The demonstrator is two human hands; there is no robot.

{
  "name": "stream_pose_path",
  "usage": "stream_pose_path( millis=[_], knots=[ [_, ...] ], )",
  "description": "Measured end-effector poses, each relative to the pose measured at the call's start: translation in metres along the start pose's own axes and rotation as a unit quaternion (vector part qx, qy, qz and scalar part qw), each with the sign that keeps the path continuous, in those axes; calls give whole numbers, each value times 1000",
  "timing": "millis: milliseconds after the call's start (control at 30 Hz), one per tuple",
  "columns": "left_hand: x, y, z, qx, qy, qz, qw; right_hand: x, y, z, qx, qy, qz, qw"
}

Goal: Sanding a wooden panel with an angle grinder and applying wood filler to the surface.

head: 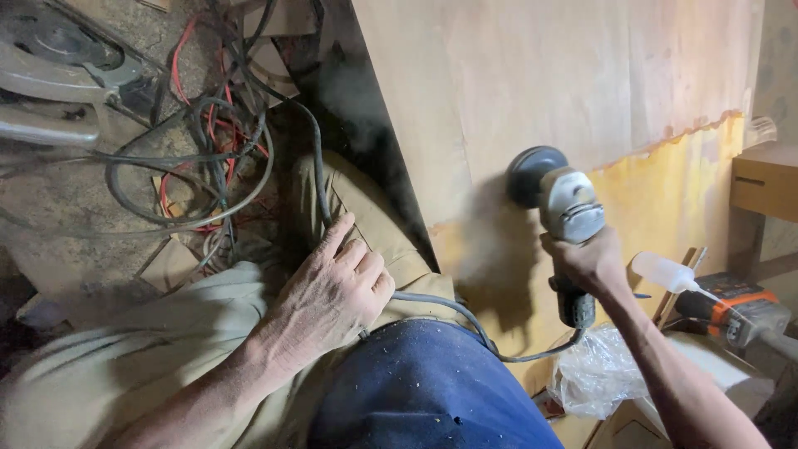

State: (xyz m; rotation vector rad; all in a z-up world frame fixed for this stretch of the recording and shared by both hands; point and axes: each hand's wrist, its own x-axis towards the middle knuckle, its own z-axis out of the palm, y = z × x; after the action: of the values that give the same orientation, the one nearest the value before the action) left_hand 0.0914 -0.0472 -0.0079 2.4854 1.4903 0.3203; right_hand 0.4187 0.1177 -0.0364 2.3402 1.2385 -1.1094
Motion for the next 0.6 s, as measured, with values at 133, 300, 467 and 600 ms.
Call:
stream_pose_path(
  millis=[133, 300, 467, 600],
  knots=[
    [-4, 5, -9, 11, 4, -7, 1000, -49, -16, 31, 10, -43, -8, 999],
    [-14, 10, -13, 17, 18, -23, 999, -70, -22, 50, -82, -67, -89, 990],
    [-24, 11, -6, 13, 28, -24, 999, -70, -17, 58, -115, -79, -134, 981],
    [-23, 8, -9, 12, 37, -15, 999, -58, -16, 40, -135, -71, -134, 979]
  ],
)
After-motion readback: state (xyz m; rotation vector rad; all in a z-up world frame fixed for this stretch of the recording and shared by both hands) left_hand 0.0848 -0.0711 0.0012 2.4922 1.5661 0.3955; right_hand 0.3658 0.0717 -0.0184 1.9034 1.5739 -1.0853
